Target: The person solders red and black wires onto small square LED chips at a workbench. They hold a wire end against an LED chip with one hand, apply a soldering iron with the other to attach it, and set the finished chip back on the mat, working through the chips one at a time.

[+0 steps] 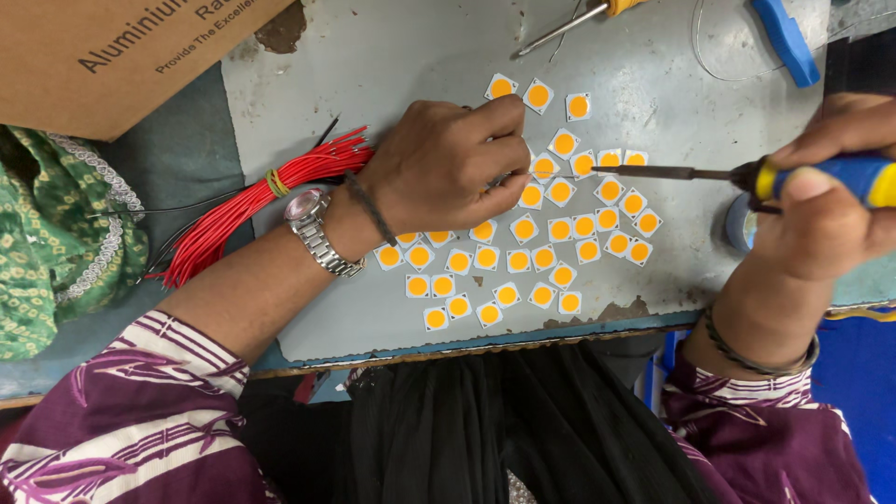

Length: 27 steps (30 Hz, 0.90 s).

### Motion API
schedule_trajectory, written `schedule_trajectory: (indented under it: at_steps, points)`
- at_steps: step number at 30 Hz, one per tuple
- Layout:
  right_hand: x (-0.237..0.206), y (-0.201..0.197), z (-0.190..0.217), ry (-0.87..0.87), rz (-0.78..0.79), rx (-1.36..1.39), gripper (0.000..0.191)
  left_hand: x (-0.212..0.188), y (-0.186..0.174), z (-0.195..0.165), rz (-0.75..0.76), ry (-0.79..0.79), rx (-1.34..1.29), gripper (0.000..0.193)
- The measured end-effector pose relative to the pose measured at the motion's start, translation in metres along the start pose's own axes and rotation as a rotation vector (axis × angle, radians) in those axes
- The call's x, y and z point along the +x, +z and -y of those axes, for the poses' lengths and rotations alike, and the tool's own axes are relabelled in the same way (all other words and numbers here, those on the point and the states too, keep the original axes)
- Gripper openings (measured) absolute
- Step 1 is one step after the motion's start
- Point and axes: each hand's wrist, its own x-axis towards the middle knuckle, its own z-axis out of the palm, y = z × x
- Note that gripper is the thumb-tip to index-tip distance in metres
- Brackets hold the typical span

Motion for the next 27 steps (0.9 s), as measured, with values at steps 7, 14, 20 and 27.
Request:
schedule_trajectory:
  at_steps: [7,14,20,27]
  points:
    - [-0.002,0.01,0.011,0.035,0.006,0.031,0.031,0.001,0.001,0.001,0.008,-0.002,0.008,0.016]
    - [-0.002,0.014,0.017,0.017,0.04,0.009,0.031,-0.001,0.0,0.0,0.013,-0.015,-0.002,0.014]
    - [0.004,0.011,0.013,0.004,0.02,0.038,0.028,-0.002,-0.003,0.001,-0.043,-0.061,-0.081,0.013]
    - [-0.002,0.012,0.007,-0.006,0.023,0.019,0.032,-0.002,-0.002,0.003,-0.084,-0.184,-0.106,0.014]
